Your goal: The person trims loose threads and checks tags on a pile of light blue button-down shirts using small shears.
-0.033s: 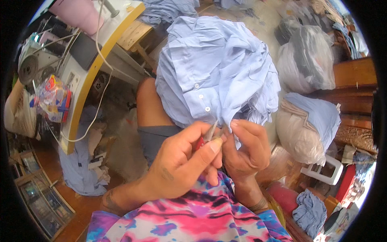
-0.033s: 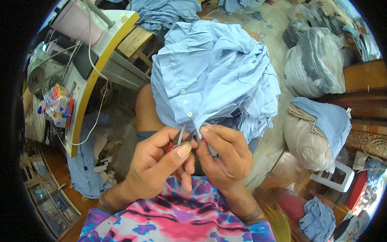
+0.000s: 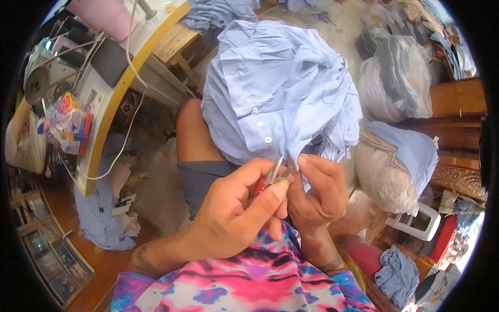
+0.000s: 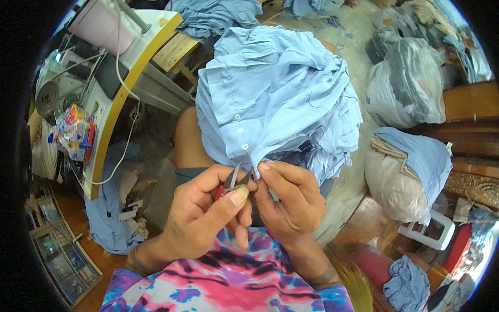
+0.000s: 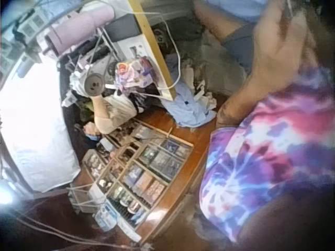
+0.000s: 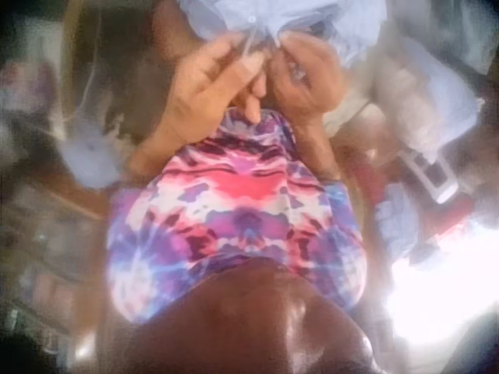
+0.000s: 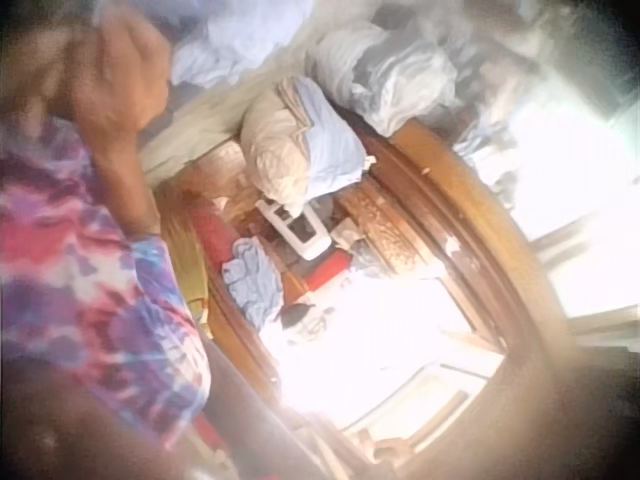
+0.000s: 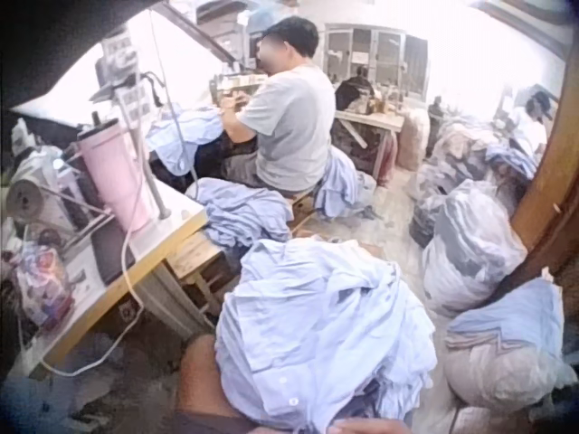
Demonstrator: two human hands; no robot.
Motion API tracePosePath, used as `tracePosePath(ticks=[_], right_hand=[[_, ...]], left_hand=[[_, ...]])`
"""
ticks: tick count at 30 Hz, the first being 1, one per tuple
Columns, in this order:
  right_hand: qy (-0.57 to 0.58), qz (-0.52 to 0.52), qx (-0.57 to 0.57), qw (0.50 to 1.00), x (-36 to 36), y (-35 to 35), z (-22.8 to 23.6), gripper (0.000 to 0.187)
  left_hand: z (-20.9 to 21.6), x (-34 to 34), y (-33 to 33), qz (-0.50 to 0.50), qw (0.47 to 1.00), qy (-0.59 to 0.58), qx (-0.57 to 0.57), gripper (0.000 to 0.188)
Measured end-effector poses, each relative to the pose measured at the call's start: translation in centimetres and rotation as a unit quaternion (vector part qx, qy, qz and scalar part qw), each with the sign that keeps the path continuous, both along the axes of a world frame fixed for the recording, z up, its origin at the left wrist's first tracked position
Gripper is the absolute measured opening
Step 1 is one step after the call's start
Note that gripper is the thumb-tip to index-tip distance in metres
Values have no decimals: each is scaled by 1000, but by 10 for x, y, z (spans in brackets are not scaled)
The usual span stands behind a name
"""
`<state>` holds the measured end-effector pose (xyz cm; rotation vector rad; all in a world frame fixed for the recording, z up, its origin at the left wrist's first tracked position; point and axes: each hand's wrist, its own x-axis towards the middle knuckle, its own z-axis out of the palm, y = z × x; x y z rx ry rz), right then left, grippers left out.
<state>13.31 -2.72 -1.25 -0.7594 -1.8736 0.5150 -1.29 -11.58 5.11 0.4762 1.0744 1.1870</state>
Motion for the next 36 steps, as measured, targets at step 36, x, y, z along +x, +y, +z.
tracePosePath(ticks=[36], right_hand=[[-8,72,108,992,-29,7,-30,23]], left_hand=[[-29,6,-10,132,915,373,76,19]])
